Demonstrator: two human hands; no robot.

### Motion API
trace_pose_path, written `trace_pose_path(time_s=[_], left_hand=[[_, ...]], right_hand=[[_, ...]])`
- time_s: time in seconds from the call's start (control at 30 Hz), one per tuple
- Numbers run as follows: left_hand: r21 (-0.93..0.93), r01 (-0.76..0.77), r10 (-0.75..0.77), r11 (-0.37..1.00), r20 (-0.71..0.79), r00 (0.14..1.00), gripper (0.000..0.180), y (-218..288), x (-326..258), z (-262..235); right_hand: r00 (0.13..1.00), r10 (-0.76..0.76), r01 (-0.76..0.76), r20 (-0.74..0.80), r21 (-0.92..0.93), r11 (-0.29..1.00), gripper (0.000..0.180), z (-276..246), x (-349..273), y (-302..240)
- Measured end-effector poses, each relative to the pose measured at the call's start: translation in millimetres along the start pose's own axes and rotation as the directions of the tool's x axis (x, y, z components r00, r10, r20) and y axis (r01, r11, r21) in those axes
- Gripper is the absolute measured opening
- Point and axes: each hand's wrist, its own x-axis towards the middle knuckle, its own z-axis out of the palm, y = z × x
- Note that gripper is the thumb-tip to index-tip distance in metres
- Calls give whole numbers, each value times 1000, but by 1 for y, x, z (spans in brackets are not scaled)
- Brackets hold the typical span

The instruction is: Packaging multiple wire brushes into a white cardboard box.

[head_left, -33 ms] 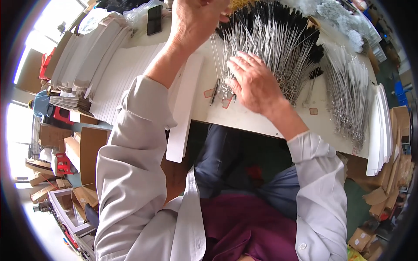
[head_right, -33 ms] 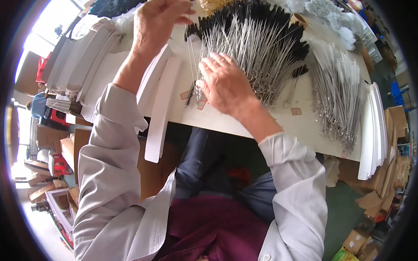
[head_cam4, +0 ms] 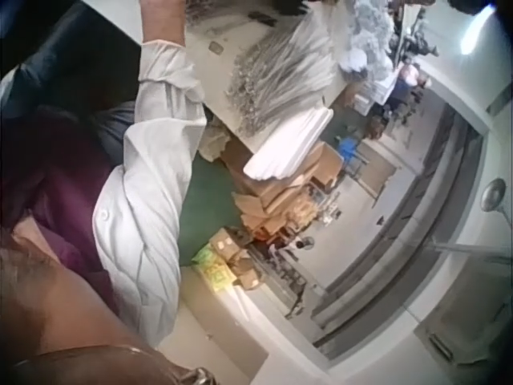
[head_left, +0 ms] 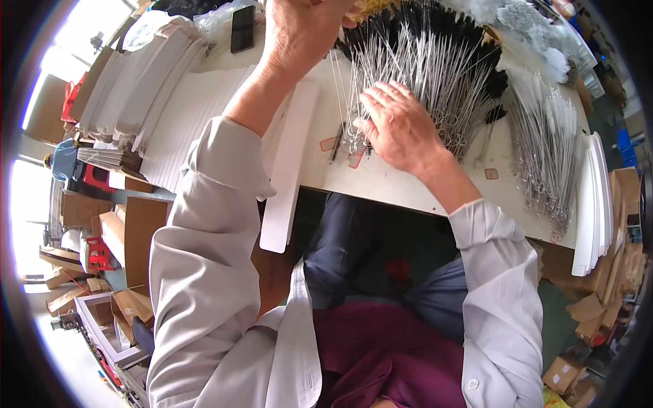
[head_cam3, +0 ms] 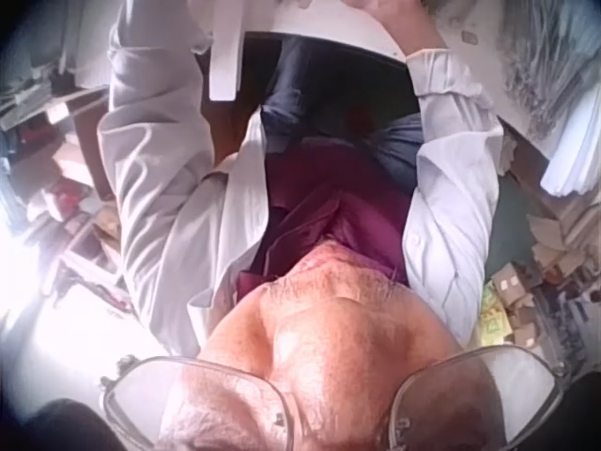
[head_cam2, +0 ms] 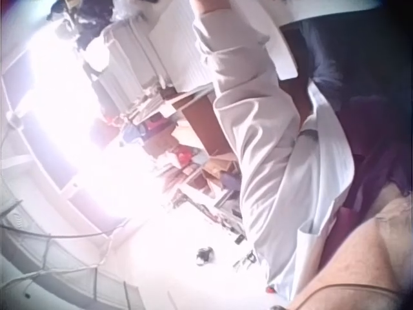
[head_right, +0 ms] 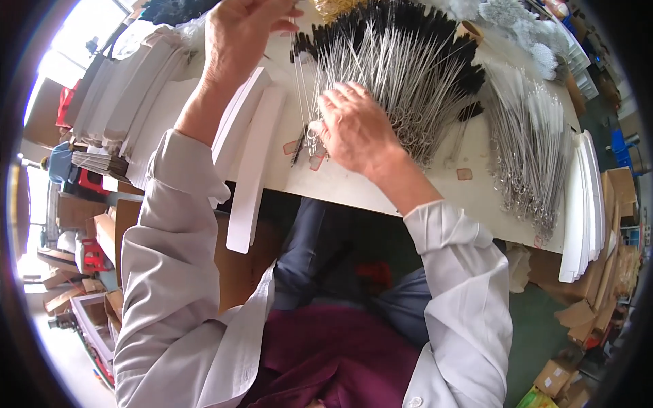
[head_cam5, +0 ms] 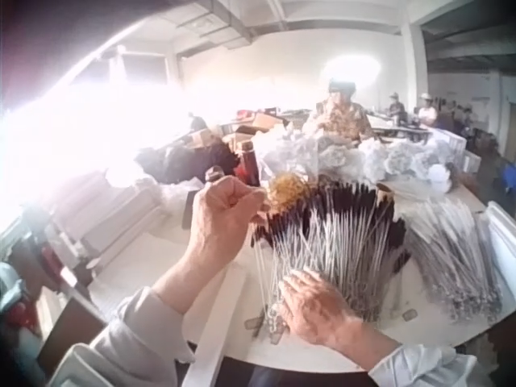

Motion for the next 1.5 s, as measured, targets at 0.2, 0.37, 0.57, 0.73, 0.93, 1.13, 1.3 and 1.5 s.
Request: trace_pose_path(time_s=[0.2, 0.37, 0.57, 0.73, 0.93, 1.13, 1.3, 1.5], left_hand=[[-152, -129, 119, 980, -69, 990, 15, 29, -6, -14], [-201, -394, 389, 897, -65, 919, 17, 38, -21, -5], [22, -408, 404, 913, 104, 909, 6, 48, -74, 14], [26, -551, 525, 834, 269, 807, 17, 50, -116, 38], [115, -716, 594, 688, 477, 647, 16, 36, -149, 55], [45, -716, 606, 697, 495, 622, 20, 37, -172, 68], [218, -460, 348, 861, 408, 844, 30, 35, -149, 41], [656, -148, -109, 740, 334, 936, 30, -31, -97, 40]], right_hand=[[996, -25, 24, -80, -20, 1000, 48, 16, 2, 16], [964, 182, -72, -192, 471, 879, 42, -18, 9, 10], [841, 376, -223, 390, 882, -416, 74, -63, 19, 3], [787, 358, -144, 503, 713, -686, 60, -86, 10, 17], [776, 329, -179, 538, 688, -703, 38, -74, 0, 31], [731, 349, -145, 586, 633, -760, 32, -57, 1, 55], [706, 320, -206, 632, 615, -761, 34, -62, -2, 57], [710, 325, -277, 624, 673, -686, 33, -67, -6, 52]])
